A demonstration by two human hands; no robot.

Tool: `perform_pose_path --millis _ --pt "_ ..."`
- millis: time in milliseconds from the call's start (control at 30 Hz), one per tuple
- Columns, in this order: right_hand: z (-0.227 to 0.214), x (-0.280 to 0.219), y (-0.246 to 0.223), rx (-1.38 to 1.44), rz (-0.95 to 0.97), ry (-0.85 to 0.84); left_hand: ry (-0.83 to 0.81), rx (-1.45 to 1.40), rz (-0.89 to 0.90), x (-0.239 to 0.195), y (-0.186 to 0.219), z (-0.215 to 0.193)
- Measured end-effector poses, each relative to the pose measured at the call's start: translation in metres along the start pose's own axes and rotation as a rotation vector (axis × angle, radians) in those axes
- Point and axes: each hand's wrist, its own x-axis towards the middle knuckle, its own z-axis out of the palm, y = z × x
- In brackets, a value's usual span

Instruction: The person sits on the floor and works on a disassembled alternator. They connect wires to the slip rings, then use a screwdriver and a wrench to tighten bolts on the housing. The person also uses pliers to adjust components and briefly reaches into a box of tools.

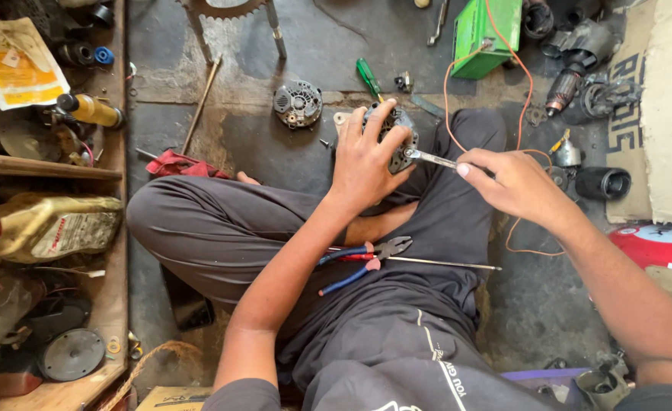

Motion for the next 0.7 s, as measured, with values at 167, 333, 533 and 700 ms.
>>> perform_pose_path --millis 167,333,533,700 --pt "0.009 0.015 0.010 0.263 0.250 -0.254 -0.047 0.063 -0.056 -0.001 0.006 0.001" --pt "0.005 0.021 0.008 -0.033 0.168 -0.232 -0.043 0.176 -0.158 0.008 0.017 0.011" --pt "0.005 0.018 -0.011 -0.507 -0.099 0.017 -0.101 0.220 -0.072 0.009 0.008 0.012" --pt "0.002 0.025 -0.005 -0.595 -0.253 0.062 -0.071 0.128 0.036 0.008 -0.003 0.008"
